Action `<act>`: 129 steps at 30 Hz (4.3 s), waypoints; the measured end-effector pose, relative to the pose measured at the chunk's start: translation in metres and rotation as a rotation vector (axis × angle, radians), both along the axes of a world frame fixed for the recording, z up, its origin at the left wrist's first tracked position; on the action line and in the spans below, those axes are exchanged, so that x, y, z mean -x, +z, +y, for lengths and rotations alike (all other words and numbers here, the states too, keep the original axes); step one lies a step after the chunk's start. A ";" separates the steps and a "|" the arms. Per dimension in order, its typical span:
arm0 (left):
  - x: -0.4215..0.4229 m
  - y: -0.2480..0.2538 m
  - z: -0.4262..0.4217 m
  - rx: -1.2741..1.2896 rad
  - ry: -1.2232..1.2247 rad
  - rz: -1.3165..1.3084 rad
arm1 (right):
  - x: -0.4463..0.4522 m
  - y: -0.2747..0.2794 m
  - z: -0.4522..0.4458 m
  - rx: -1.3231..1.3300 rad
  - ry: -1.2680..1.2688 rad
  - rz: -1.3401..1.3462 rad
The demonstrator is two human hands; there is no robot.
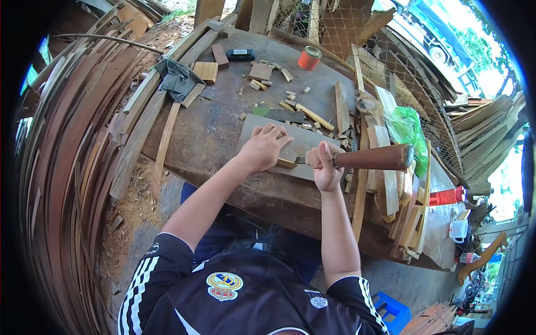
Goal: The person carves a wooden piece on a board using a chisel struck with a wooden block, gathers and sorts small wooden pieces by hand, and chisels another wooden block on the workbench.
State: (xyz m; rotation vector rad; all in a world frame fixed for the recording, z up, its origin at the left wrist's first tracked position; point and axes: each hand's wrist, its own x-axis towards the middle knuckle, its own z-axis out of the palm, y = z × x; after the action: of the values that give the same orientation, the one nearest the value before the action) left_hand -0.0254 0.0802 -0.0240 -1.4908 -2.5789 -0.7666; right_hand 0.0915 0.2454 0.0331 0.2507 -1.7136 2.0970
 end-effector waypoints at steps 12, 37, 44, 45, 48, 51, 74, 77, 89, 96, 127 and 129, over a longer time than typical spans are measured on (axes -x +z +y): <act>0.010 -0.010 0.009 -0.020 0.010 0.036 | 0.010 0.012 -0.014 -0.110 -0.135 0.056; 0.014 -0.011 0.009 -0.120 0.078 -0.167 | 0.007 -0.017 -0.016 0.071 -0.066 -0.050; -0.007 0.125 -0.046 -0.731 -0.078 -0.534 | 0.008 -0.012 -0.018 0.048 -0.132 -0.085; -0.004 0.143 -0.065 -0.820 -0.286 -0.489 | 0.008 -0.012 -0.017 0.060 -0.120 -0.083; -0.016 0.216 -0.125 -0.817 -0.732 -0.450 | 0.012 -0.016 -0.016 0.052 -0.124 -0.101; -0.029 0.242 -0.171 -0.808 -0.820 -0.444 | 0.013 -0.022 -0.015 0.039 -0.156 -0.140; -0.087 0.229 -0.148 -0.726 -0.777 -0.597 | 0.007 -0.027 -0.006 0.148 -0.217 0.081; -0.079 0.225 -0.141 -0.736 -0.786 -0.623 | 0.010 -0.027 0.008 -0.063 -0.559 0.266; 0.103 0.117 0.024 -0.152 0.015 -0.306 | -0.036 -0.041 0.021 0.163 -0.357 0.286; 0.212 0.027 0.123 0.256 0.155 0.337 | -0.055 -0.053 0.034 0.352 -0.393 0.243; -0.013 0.013 -0.045 -0.437 0.102 -0.198 | -0.066 -0.071 0.031 0.364 -0.395 0.271; -0.024 0.015 -0.046 -0.307 0.277 -0.026 | -0.068 -0.071 0.031 0.306 -0.384 0.268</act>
State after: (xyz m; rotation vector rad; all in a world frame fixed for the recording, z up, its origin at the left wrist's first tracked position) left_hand -0.0011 0.0338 -0.0092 -1.0193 -2.4678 -1.0842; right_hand 0.1592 0.2768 -0.0377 0.0946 -1.1622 1.9034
